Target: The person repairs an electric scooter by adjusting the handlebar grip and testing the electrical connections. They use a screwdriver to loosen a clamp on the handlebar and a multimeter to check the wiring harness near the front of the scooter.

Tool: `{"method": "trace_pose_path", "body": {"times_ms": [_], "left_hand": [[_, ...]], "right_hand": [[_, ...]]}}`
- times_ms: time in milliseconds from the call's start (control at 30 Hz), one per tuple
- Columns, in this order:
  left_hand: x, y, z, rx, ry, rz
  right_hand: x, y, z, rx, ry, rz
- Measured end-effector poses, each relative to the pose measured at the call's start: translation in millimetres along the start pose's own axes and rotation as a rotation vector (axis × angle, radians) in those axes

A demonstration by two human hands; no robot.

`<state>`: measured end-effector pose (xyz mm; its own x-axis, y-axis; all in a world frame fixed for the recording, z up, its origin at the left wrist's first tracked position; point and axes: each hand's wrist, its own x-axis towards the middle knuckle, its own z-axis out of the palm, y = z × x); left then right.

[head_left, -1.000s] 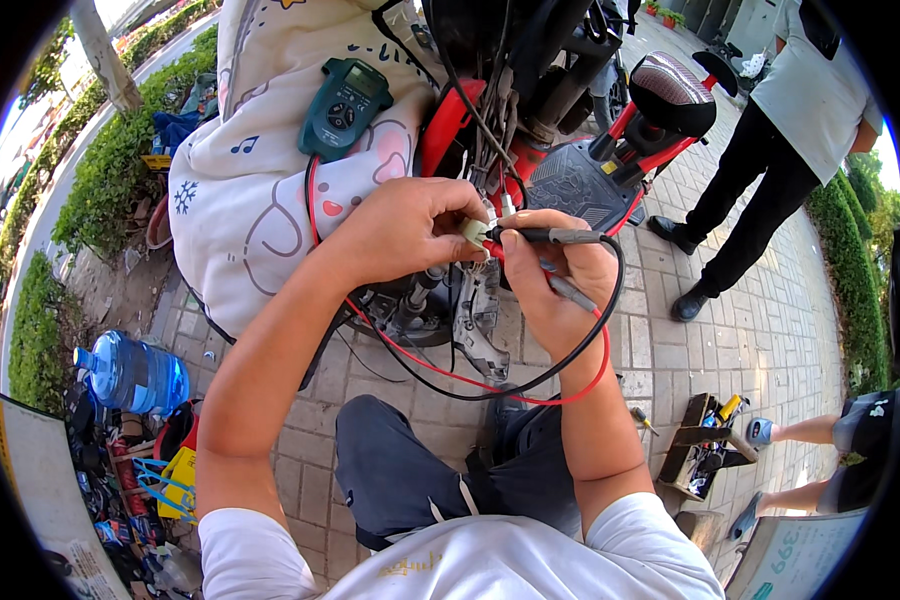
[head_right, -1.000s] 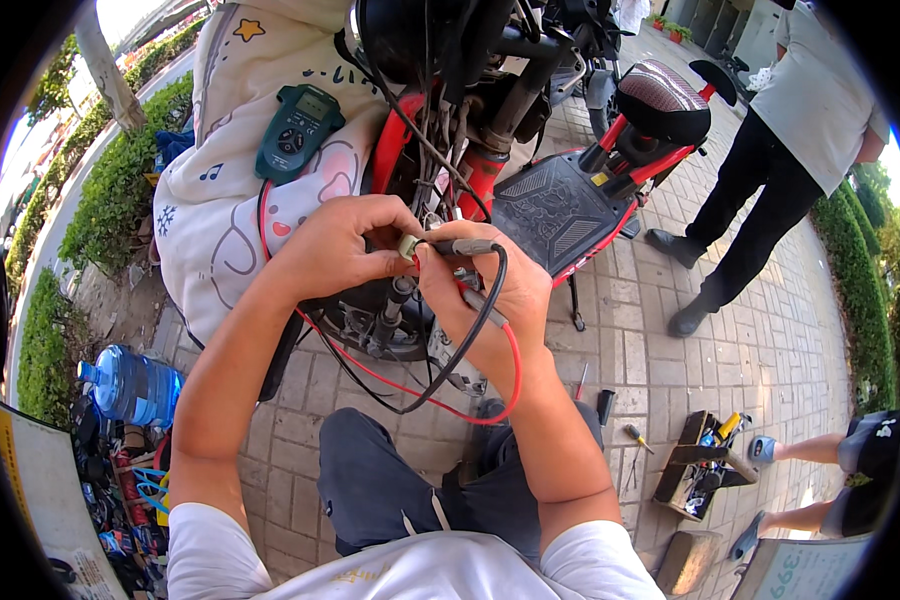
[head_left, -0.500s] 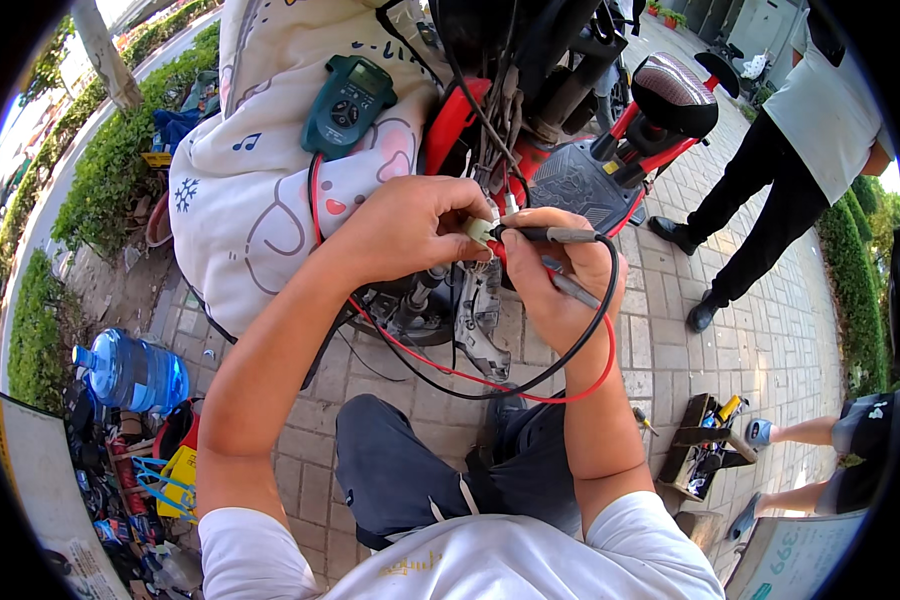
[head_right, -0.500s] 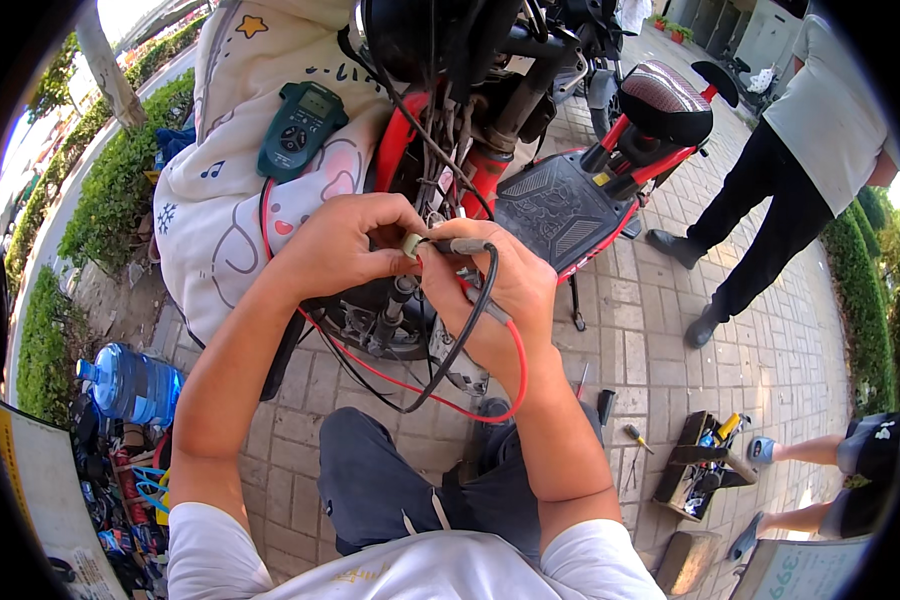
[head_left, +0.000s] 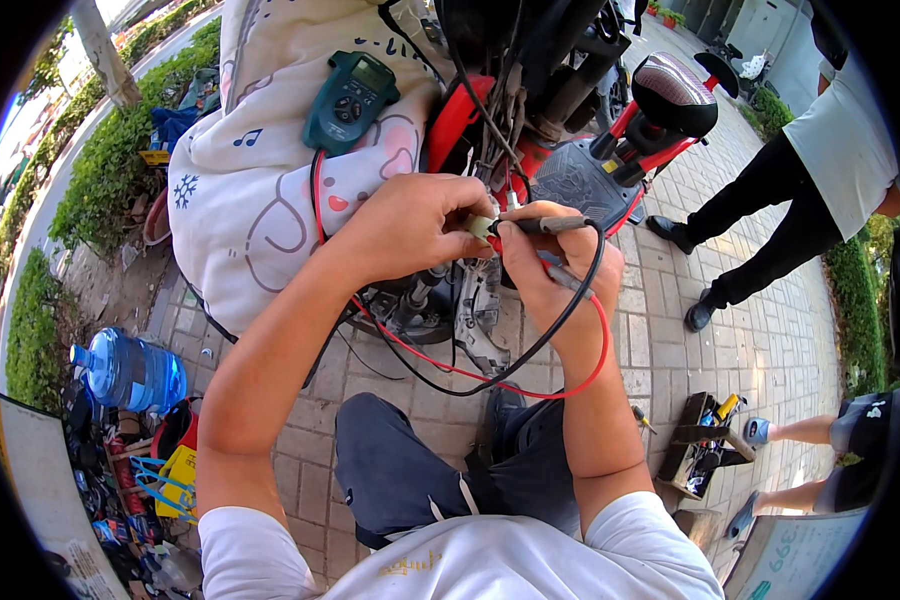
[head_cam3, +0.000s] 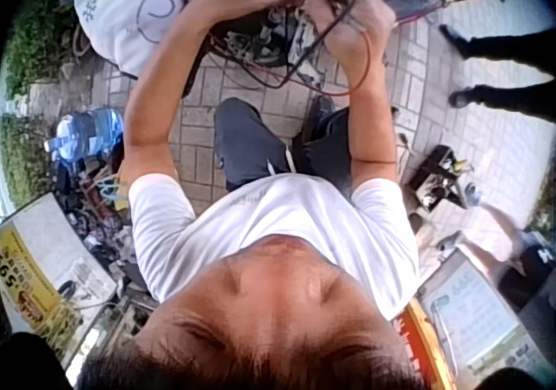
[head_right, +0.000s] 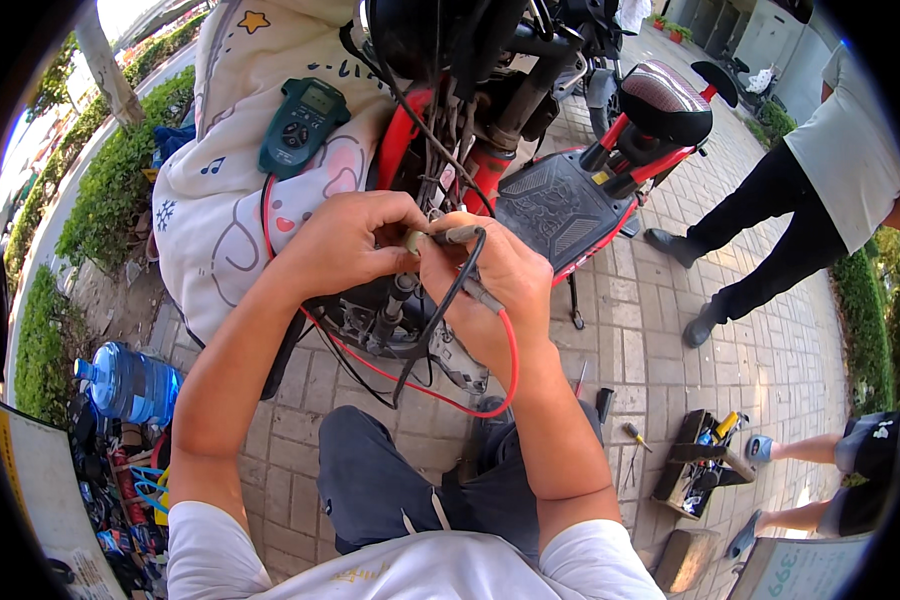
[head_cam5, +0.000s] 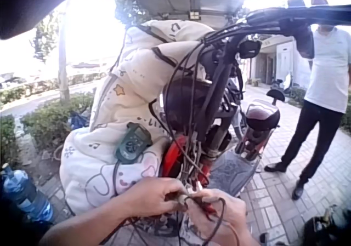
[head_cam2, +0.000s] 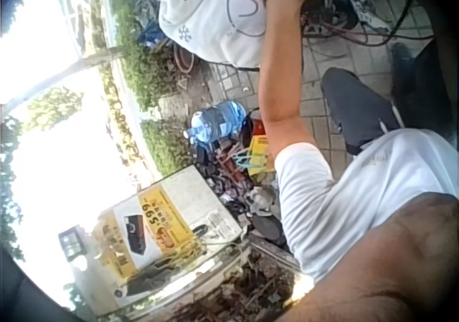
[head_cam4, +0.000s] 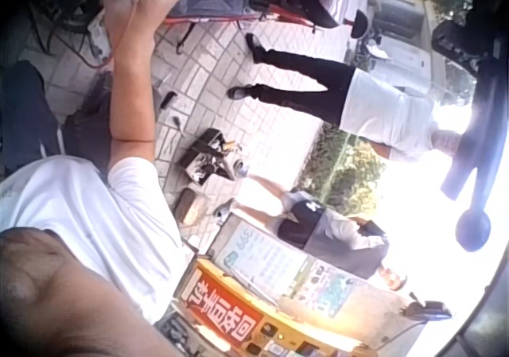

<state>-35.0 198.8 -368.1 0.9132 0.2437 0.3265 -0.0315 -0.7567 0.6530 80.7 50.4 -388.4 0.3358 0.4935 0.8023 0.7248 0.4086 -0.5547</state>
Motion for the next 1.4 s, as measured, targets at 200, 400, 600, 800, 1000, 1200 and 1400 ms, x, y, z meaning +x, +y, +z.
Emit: {"method": "trace_pose_path", "body": {"times_ms": [200, 400, 600, 800, 1000, 1200, 1400], "left_hand": [[-0.9, -1.2, 0.9, -0.026, 0.012, -0.011], [-0.9, -1.4, 1.4, -0.029, 0.017, -0.014], [0.4, -0.7, 1.2, -0.041, 0.006, -0.033], [-1.1, -1.4, 0.6, -0.087, 0.003, -0.066], [-2.0, -2.8, 2.2, -0.159, -0.008, -0.079], [-3.0, -4.8, 1.4, -0.185, 0.001, -0.064], [-1.4, -3.1, 1.6, -0.171, 0.007, -0.051]], "right_hand": [[1.6, -0.2, 0.2, -0.016, 0.015, 0.008], [2.1, -1.0, 1.3, -0.004, 0.041, 0.017], [6.0, -6.6, -1.7, -0.006, 0.027, 0.066], [4.9, -2.8, -4.2, 0.158, 0.066, 0.185], [0.7, 10.4, -5.2, 0.258, 0.030, 0.189], [3.3, 4.0, -12.2, 0.145, -0.005, 0.147], [3.9, -2.8, -10.6, 0.074, 0.007, 0.082]]}}
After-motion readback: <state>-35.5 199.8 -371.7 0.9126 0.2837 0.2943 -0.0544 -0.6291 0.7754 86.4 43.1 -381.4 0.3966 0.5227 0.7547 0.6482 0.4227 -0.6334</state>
